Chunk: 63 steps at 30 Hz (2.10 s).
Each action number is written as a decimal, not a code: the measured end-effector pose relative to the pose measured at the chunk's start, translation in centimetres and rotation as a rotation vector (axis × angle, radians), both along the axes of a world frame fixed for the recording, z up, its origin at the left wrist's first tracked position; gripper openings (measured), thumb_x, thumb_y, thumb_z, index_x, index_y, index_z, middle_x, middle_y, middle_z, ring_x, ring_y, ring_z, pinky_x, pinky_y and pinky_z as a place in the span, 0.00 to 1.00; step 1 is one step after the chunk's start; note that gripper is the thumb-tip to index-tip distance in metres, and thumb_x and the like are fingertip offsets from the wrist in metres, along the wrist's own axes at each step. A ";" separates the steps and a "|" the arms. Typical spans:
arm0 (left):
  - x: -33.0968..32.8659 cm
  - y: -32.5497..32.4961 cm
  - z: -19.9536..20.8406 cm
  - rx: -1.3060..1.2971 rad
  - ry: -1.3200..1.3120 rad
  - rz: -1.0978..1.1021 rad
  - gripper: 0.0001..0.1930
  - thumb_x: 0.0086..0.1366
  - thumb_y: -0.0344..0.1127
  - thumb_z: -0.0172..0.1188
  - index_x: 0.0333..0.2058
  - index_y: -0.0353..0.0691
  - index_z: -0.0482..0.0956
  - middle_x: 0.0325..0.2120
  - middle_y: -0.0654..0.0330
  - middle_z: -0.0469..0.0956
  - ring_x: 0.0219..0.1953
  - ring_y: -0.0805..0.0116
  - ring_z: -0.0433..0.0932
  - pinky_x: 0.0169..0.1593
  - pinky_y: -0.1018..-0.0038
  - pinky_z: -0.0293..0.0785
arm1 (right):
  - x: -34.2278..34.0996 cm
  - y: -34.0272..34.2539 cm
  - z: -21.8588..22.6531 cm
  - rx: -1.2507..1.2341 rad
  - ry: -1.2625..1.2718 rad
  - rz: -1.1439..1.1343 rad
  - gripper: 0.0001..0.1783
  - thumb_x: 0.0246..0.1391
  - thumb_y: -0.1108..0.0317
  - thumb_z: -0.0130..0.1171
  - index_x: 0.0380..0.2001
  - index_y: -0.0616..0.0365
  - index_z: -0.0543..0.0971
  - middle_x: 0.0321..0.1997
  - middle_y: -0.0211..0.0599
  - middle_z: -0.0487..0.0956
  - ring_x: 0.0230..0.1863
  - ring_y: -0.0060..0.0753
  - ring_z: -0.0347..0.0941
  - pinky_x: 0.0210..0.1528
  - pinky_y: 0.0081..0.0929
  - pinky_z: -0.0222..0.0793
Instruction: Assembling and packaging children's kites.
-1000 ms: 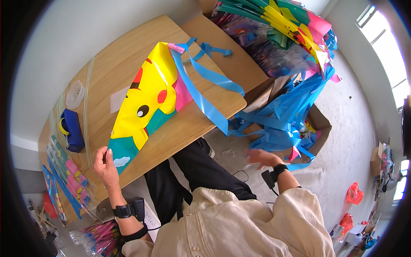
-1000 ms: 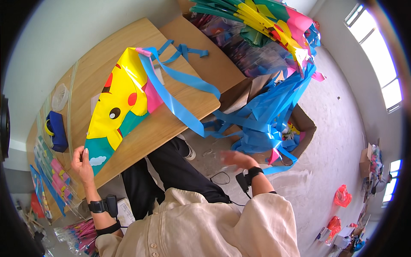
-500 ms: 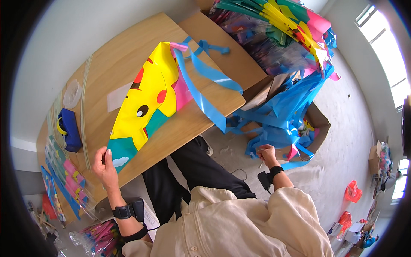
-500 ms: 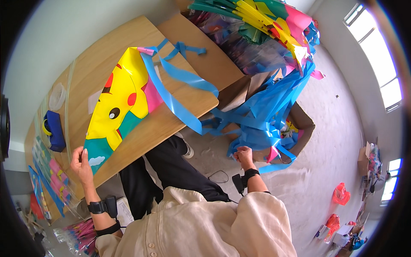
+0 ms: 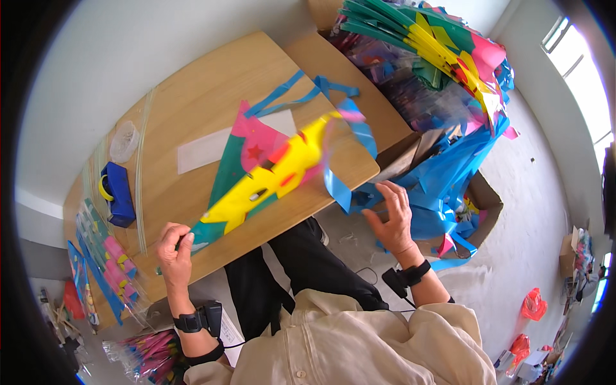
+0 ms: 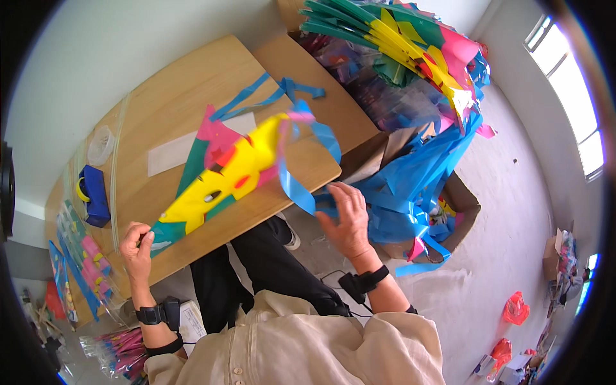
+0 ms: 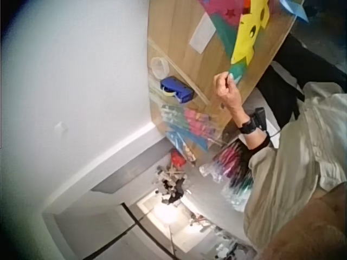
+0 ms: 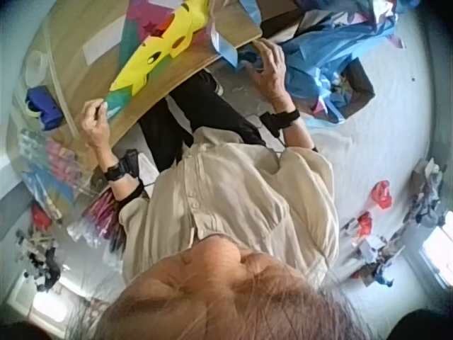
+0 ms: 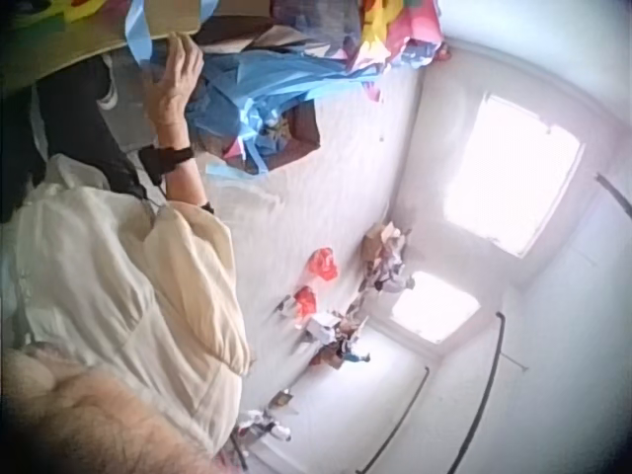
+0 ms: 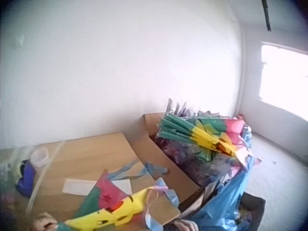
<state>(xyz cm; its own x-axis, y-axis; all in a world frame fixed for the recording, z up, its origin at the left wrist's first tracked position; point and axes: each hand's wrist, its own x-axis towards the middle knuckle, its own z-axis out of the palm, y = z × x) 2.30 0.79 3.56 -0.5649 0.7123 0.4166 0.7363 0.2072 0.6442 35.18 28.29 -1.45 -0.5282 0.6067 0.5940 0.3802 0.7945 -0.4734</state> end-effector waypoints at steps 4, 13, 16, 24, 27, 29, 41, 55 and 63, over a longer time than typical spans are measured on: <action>0.3 0.1 3.4 -0.093 -0.073 -0.133 0.03 0.56 0.22 0.61 0.30 0.33 0.76 0.24 0.59 0.72 0.27 0.68 0.71 0.32 0.74 0.67 | -5.3 -0.5 6.2 -0.514 -0.127 0.488 0.29 0.40 0.65 0.72 0.48 0.61 0.76 0.42 0.40 0.79 0.44 0.44 0.75 0.47 0.38 0.70; -8.1 -0.5 1.6 -0.421 -0.291 -0.015 0.04 0.60 0.24 0.59 0.34 0.31 0.79 0.27 0.57 0.77 0.31 0.69 0.75 0.38 0.73 0.72 | -8.5 13.1 2.2 -0.589 -0.736 0.209 0.46 0.46 0.54 0.70 0.64 0.65 0.65 0.61 0.56 0.72 0.64 0.47 0.67 0.65 0.35 0.59; -13.2 -0.3 3.7 0.201 0.228 0.365 0.07 0.66 0.26 0.55 0.39 0.34 0.81 0.29 0.57 0.78 0.34 0.68 0.76 0.40 0.70 0.73 | -7.0 20.8 3.5 0.019 -0.281 -0.269 0.48 0.41 0.58 0.70 0.65 0.61 0.62 0.66 0.62 0.62 0.69 0.63 0.54 0.70 0.47 0.53; -10.3 3.0 6.8 0.264 0.720 0.266 0.13 0.61 0.19 0.57 0.45 0.34 0.80 0.31 0.54 0.73 0.37 0.57 0.73 0.40 0.67 0.71 | 0.3 24.4 4.6 0.033 -0.356 -0.492 0.48 0.39 0.68 0.71 0.67 0.44 0.64 0.70 0.51 0.60 0.72 0.55 0.51 0.71 0.46 0.50; -9.4 2.6 -0.1 0.101 0.616 0.145 0.12 0.59 0.22 0.59 0.42 0.36 0.81 0.31 0.55 0.74 0.36 0.56 0.73 0.38 0.64 0.70 | 1.4 22.1 3.7 0.096 -0.383 -0.441 0.50 0.37 0.70 0.71 0.67 0.40 0.64 0.72 0.53 0.56 0.73 0.56 0.49 0.71 0.47 0.49; -7.6 2.7 -4.1 -0.057 0.616 0.091 0.09 0.55 0.23 0.59 0.36 0.36 0.80 0.26 0.57 0.70 0.32 0.55 0.70 0.37 0.62 0.68 | 1.8 20.2 2.8 0.108 -0.353 -0.464 0.49 0.38 0.72 0.69 0.67 0.43 0.63 0.73 0.54 0.53 0.73 0.57 0.47 0.71 0.48 0.48; -0.3 -2.0 -11.0 -0.202 0.341 0.106 0.12 0.52 0.22 0.60 0.36 0.38 0.83 0.29 0.58 0.70 0.35 0.56 0.69 0.40 0.62 0.70 | -8.7 -0.3 -2.9 0.175 -0.202 0.618 0.19 0.44 0.73 0.64 0.42 0.62 0.77 0.53 0.45 0.77 0.54 0.49 0.74 0.55 0.45 0.72; -0.7 -1.7 -12.9 -0.034 0.249 0.173 0.10 0.51 0.21 0.62 0.34 0.38 0.83 0.27 0.57 0.71 0.33 0.57 0.71 0.38 0.63 0.71 | -0.3 14.7 -3.6 0.154 -0.857 -0.288 0.40 0.48 0.56 0.67 0.60 0.64 0.66 0.67 0.49 0.62 0.72 0.50 0.49 0.71 0.53 0.46; -0.3 -1.8 -12.0 -0.024 0.232 0.162 0.09 0.52 0.21 0.62 0.33 0.37 0.83 0.28 0.57 0.72 0.34 0.55 0.71 0.38 0.63 0.70 | -1.5 12.4 -1.0 0.408 -0.382 -0.135 0.33 0.45 0.73 0.60 0.59 0.62 0.69 0.67 0.51 0.63 0.72 0.56 0.52 0.72 0.54 0.44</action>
